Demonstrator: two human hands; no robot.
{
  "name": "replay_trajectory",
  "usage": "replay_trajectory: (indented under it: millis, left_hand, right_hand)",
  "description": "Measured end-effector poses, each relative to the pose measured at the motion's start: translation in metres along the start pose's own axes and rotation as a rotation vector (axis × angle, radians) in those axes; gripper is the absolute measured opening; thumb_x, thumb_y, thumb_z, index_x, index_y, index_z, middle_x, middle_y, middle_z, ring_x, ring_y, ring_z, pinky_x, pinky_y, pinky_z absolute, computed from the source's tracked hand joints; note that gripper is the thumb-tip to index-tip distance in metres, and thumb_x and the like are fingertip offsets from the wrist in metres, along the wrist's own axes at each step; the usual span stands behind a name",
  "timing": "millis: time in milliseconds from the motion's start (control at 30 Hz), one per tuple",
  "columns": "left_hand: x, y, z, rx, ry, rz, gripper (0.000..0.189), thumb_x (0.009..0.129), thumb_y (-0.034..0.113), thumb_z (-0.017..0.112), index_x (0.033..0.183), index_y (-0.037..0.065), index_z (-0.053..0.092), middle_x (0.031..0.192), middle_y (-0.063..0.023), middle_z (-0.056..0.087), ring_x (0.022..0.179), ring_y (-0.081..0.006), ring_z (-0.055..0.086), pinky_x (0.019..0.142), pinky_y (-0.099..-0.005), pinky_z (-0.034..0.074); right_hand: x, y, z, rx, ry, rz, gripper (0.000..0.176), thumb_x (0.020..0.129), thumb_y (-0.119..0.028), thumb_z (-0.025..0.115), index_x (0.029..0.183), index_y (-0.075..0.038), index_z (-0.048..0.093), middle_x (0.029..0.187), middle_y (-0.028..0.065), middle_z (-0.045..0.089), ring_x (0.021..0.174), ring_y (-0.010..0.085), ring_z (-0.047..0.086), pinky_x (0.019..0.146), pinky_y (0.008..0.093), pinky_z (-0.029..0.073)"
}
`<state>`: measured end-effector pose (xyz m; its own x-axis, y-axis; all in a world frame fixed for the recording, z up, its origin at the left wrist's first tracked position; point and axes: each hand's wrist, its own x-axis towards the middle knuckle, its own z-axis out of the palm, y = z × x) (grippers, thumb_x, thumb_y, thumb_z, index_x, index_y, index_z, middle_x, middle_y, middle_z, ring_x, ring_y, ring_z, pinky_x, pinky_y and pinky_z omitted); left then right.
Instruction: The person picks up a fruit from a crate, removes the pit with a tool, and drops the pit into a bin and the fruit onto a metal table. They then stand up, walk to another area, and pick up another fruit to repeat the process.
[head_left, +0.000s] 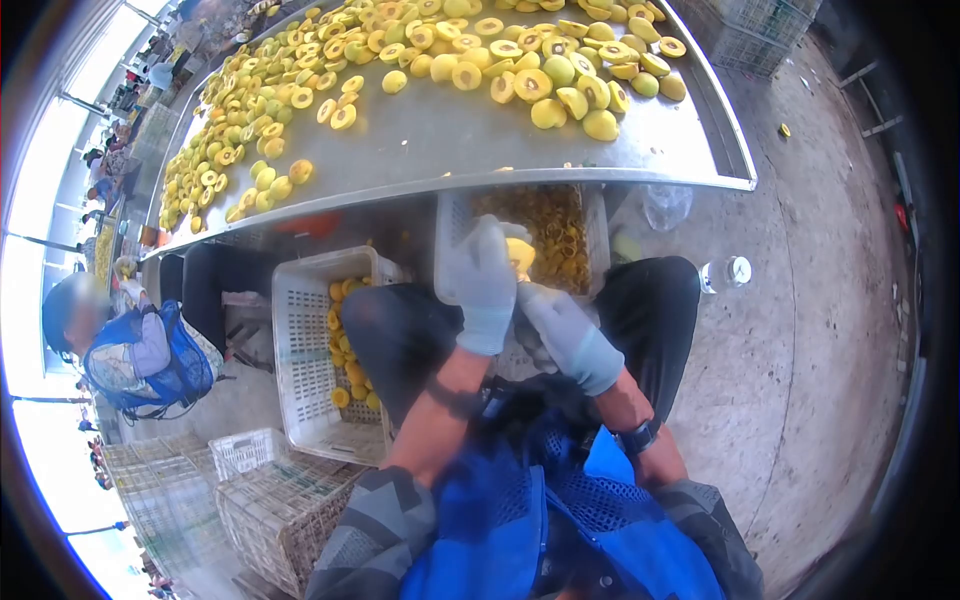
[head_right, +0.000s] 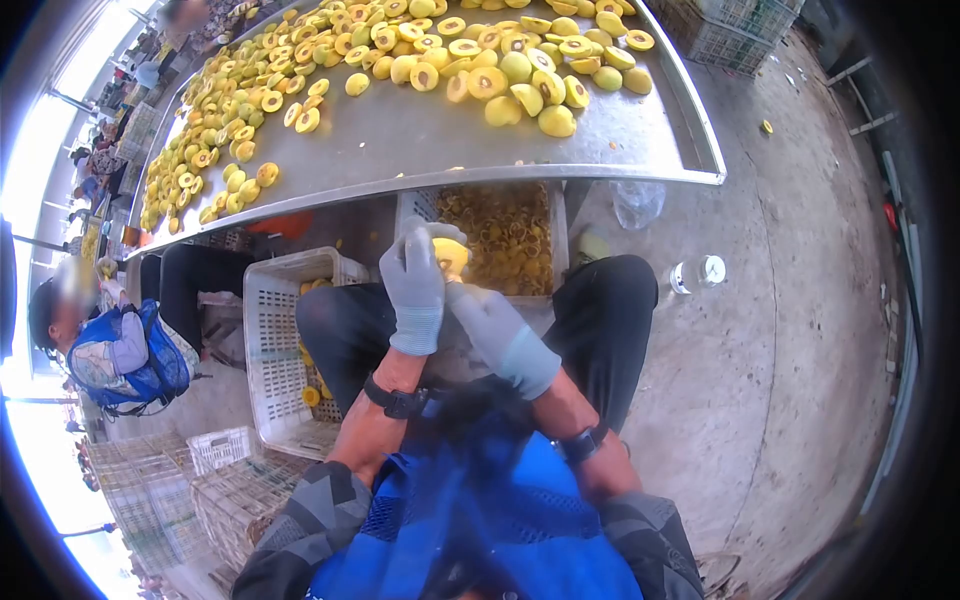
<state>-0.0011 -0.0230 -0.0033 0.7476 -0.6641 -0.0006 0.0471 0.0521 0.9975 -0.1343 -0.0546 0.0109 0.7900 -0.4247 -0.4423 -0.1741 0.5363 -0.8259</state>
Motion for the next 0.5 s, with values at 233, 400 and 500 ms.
replay_trajectory:
  millis: [233, 400, 500]
  left_hand:
    - [-0.004, 0.018, 0.005, -0.349, -0.148, -0.070, 0.046, 0.106, 0.032, 0.046, 0.095, -0.005, 0.071, 0.087, -0.0137, 0.072, 0.070, -0.0213, 0.070, 0.066, -0.0295, 0.058]
    - [0.001, -0.004, -0.007, -0.244, -0.140, -0.159, 0.043, 0.106, 0.029, 0.047, 0.093, -0.005, 0.071, 0.082, -0.0127, 0.072, 0.066, -0.0199, 0.069, 0.063, -0.0293, 0.057]
    - [-0.002, 0.004, -0.006, -0.108, -0.110, -0.116, 0.042, 0.105, 0.027, 0.047, 0.089, -0.004, 0.071, 0.080, -0.0109, 0.071, 0.066, -0.0163, 0.067, 0.061, -0.0279, 0.054]
  right_hand:
    - [-0.002, -0.007, -0.007, 0.080, -0.056, 0.059, 0.041, 0.107, -0.038, 0.049, 0.103, 0.000, 0.065, 0.068, -0.0026, 0.055, 0.063, 0.0075, 0.052, 0.057, 0.0261, 0.042]
    - [0.004, 0.005, 0.000, -0.137, 0.016, -0.044, 0.041, 0.107, -0.044, 0.046, 0.094, -0.008, 0.061, 0.060, -0.0043, 0.046, 0.044, 0.0048, 0.039, 0.040, 0.0235, 0.029]
    - [-0.005, -0.009, 0.002, 0.067, -0.088, 0.143, 0.043, 0.107, -0.049, 0.042, 0.085, -0.013, 0.052, 0.057, -0.0068, 0.037, 0.040, 0.0030, 0.029, 0.036, 0.0218, 0.021]
